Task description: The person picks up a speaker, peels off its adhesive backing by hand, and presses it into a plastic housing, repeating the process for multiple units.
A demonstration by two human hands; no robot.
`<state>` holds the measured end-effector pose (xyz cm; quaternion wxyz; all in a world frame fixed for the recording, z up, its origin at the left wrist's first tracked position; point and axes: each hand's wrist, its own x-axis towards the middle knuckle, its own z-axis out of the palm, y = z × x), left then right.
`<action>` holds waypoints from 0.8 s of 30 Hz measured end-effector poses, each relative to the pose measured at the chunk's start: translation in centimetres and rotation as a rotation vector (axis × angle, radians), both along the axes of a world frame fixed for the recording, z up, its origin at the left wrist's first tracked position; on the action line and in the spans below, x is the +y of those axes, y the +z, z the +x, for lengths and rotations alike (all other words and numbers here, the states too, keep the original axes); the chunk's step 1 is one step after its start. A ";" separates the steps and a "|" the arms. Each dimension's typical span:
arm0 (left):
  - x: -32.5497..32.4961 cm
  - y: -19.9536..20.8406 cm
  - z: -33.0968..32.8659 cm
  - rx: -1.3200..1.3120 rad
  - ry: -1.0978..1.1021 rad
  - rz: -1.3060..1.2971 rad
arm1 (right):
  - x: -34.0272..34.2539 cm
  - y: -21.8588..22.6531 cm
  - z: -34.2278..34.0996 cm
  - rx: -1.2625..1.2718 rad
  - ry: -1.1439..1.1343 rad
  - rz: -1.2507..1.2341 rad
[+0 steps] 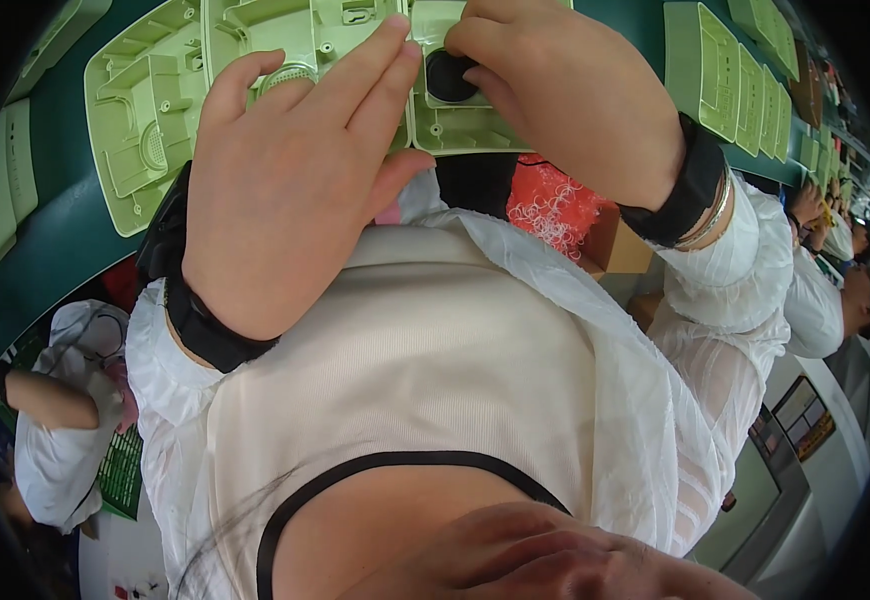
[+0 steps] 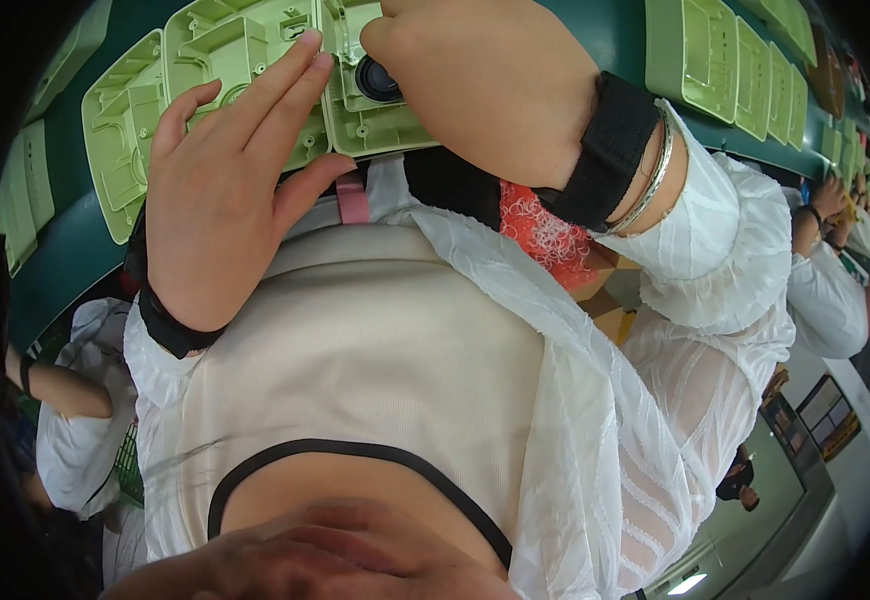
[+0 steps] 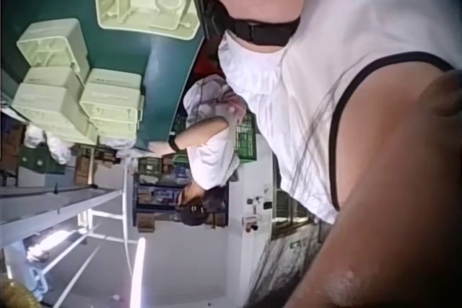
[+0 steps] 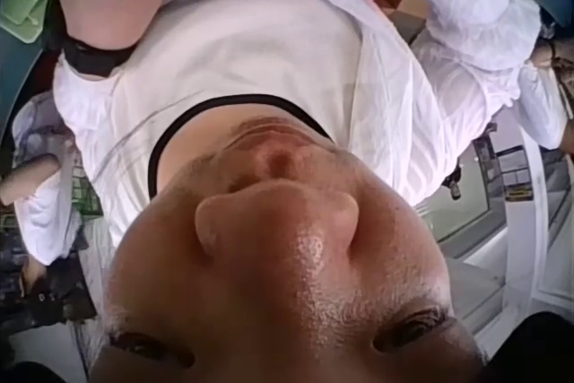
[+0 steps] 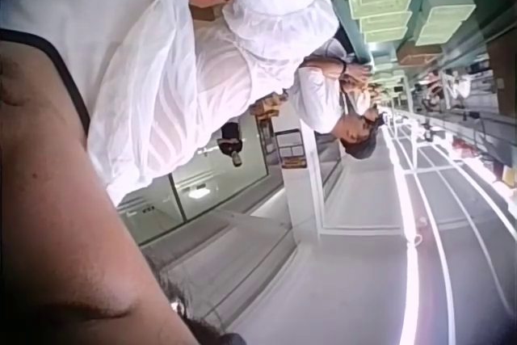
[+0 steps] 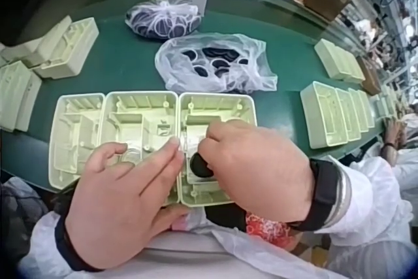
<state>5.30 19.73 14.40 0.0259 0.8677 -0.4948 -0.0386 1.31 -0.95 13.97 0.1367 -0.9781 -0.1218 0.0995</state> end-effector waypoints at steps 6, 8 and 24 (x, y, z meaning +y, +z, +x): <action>0.2 -0.2 0.1 -0.001 -0.008 -0.018 | 1.0 0.9 -0.4 -0.022 0.014 -0.131; 0.6 -0.1 0.1 -0.001 -0.007 -0.020 | 1.0 1.7 -0.7 -0.060 -0.005 -0.119; -1.1 0.4 1.4 0.037 -0.009 -0.012 | -4.0 -7.0 -1.3 -0.758 0.262 -0.083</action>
